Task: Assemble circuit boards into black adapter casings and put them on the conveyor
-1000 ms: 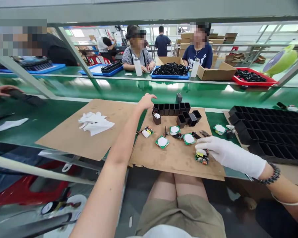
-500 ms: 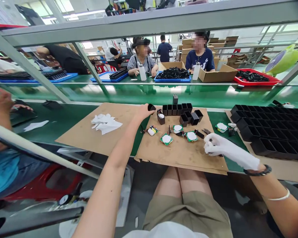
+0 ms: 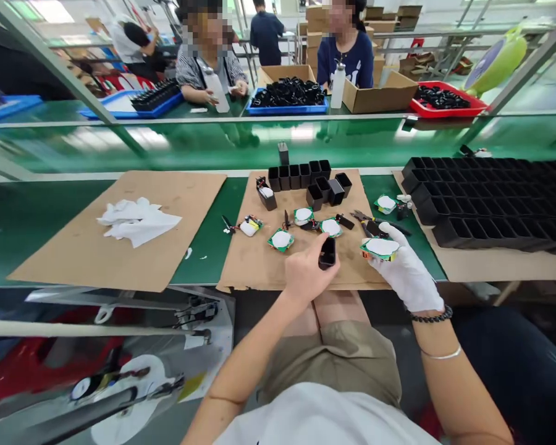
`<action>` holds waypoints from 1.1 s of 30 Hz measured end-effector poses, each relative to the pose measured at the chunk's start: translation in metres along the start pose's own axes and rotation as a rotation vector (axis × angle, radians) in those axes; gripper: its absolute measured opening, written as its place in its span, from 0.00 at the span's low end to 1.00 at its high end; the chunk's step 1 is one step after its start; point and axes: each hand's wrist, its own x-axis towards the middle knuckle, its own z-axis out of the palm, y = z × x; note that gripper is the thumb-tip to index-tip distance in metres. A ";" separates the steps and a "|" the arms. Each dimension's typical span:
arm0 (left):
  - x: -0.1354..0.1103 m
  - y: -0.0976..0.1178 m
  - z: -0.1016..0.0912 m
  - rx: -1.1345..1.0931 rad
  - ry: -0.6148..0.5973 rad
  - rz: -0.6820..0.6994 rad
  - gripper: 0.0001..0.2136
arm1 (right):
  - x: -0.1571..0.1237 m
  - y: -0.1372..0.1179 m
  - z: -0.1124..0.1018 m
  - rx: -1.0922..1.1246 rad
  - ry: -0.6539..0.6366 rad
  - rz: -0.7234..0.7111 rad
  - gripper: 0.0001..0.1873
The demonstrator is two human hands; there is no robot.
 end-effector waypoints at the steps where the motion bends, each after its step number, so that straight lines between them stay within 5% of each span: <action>1: -0.004 0.001 0.010 0.015 -0.031 -0.051 0.24 | -0.004 0.001 -0.002 -0.006 0.004 -0.007 0.33; 6: 0.007 -0.012 0.004 -0.235 -0.392 -0.197 0.43 | -0.018 0.002 -0.012 -0.179 0.056 -0.093 0.46; 10: 0.025 -0.018 -0.013 -0.544 -0.627 -0.211 0.38 | -0.013 0.006 -0.006 -0.356 0.074 -0.260 0.50; 20: 0.016 0.022 -0.053 -0.708 -0.461 -0.174 0.31 | -0.015 -0.019 0.043 -0.662 -0.314 -0.911 0.43; 33: 0.015 0.031 -0.073 -0.659 -0.381 -0.046 0.33 | -0.014 -0.041 0.056 -0.743 -0.483 -0.955 0.42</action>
